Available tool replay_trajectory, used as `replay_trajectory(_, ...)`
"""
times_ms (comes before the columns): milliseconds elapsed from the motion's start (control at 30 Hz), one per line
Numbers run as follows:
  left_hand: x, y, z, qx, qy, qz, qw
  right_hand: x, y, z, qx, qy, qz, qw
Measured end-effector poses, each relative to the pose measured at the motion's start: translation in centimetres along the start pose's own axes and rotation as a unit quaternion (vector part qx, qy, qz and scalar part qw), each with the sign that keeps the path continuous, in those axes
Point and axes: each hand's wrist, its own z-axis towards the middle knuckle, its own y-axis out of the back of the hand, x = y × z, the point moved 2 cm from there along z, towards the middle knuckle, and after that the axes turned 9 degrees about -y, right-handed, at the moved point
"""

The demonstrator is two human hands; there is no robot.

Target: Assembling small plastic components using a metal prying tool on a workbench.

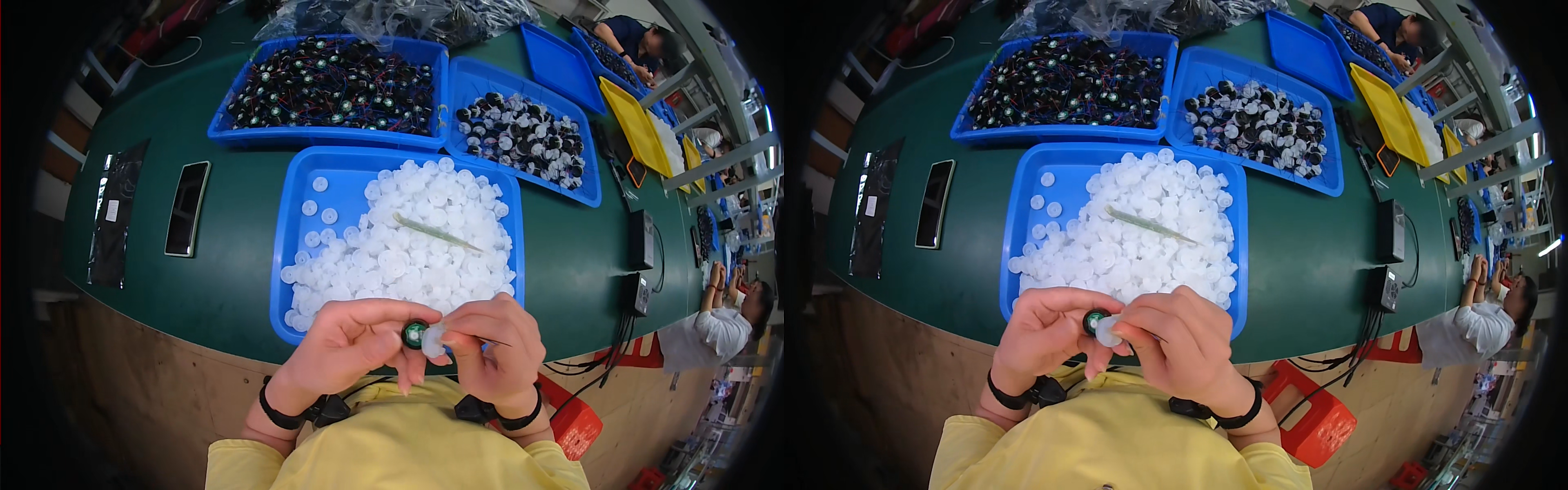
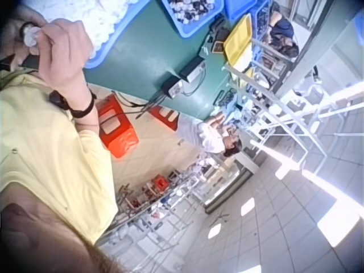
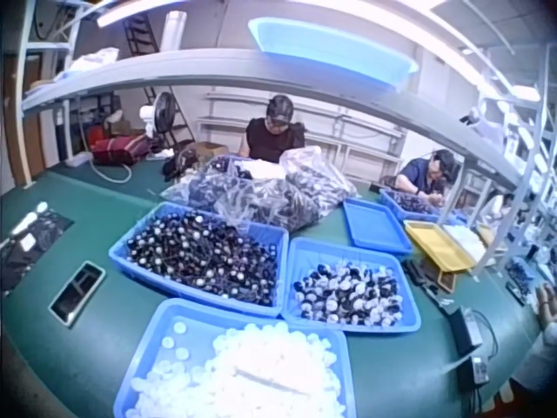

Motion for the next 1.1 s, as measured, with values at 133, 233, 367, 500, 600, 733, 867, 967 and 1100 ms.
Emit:
replay_trajectory(133,0.1,0.4,-0.1,0.003,-0.012,0.016,1.0,0.4,0.2,0.5,0.042,-0.027,0.06,0.997)
replay_trajectory(233,0.0,0.0,-0.1,0.002,-0.026,0.047,0.999,-0.6,0.1,0.3,0.099,-0.09,0.174,0.976)
replay_trajectory(367,0.3,-0.4,-0.2,-0.009,-0.049,0.055,0.997,-0.9,0.4,-0.2,0.059,-0.08,0.133,0.986)
replay_trajectory(500,1.0,0.3,-0.1,-0.034,-0.104,0.158,0.981,0.5,0.4,-0.5,-0.004,0.049,-0.108,0.993)
replay_trajectory(600,1.3,-0.2,-0.1,-0.074,-0.178,0.213,0.958,0.9,0.0,-0.7,-0.028,0.059,-0.153,0.986)
replay_trajectory(733,1.0,-0.1,0.5,-0.047,-0.137,0.098,0.984,0.5,0.2,0.1,0.003,-0.032,-0.011,0.999)
replay_trajectory(867,1.0,0.1,0.2,-0.034,-0.136,0.099,0.985,-0.4,-0.6,0.0,0.02,-0.115,0.184,0.976)
replay_trajectory(967,1.1,0.3,-0.2,-0.015,-0.142,0.115,0.983,-1.0,-0.9,-0.3,0.039,-0.185,0.305,0.933)
replay_trajectory(1100,1.0,-0.5,-0.2,-0.026,-0.136,0.093,0.986,-1.7,-0.3,-0.4,0.029,-0.087,0.226,0.97)
